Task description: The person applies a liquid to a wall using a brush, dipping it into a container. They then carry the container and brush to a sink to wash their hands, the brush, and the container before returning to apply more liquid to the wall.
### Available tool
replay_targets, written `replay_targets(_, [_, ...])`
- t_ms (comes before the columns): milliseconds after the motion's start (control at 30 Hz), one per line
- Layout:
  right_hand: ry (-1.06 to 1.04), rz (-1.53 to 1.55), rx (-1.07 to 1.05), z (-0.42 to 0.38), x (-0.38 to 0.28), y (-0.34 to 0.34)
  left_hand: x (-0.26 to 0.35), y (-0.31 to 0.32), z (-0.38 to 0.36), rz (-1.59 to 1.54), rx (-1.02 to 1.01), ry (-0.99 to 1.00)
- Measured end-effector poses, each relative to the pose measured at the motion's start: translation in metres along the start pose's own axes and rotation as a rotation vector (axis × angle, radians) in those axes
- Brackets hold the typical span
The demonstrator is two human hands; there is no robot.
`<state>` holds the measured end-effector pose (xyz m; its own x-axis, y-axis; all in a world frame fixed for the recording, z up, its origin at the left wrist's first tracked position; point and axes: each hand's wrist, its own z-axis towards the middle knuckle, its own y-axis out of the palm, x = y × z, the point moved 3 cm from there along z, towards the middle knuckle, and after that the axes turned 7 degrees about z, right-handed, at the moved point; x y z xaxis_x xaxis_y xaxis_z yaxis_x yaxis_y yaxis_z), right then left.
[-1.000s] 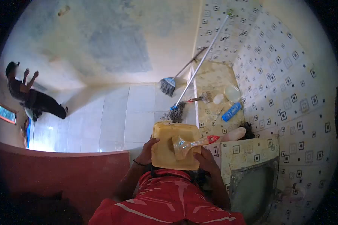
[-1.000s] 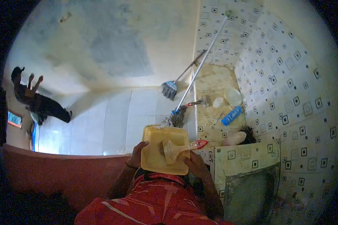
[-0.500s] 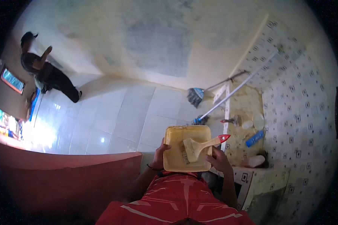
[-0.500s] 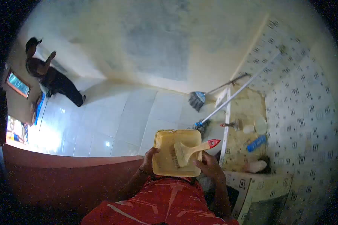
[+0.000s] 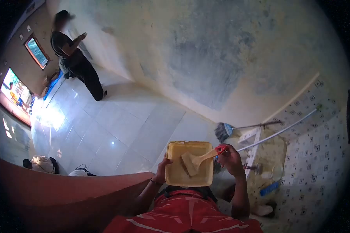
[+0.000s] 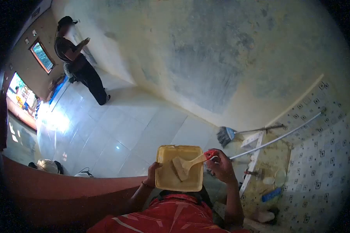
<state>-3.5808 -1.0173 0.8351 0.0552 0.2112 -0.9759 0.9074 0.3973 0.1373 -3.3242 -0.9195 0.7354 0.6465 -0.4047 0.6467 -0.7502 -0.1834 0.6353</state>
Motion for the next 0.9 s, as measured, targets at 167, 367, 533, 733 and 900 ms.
replay_targets(167, [0.000,-0.275,-0.200,0.063,-0.052,-0.002,0.010,0.013,0.031,-0.040,0.111,0.025])
replay_targets(367, [-0.171,-0.952,-0.859,0.126,-0.094,-0.028,0.014,0.046,0.081,-0.084,0.195,0.069])
replay_targets(533, [0.121,-1.109,-1.195,0.164,-0.107,-0.057,0.000,0.073,0.131,-0.235,0.216,-0.024])
replay_targets(733, [-0.044,-1.057,-1.259,0.199,-0.086,-0.096,0.010,0.097,0.169,0.106,0.333,0.183])
replay_targets(900, [0.466,-1.118,-1.103,0.216,-0.088,-0.119,0.013,0.097,0.216,-0.118,0.210,0.133])
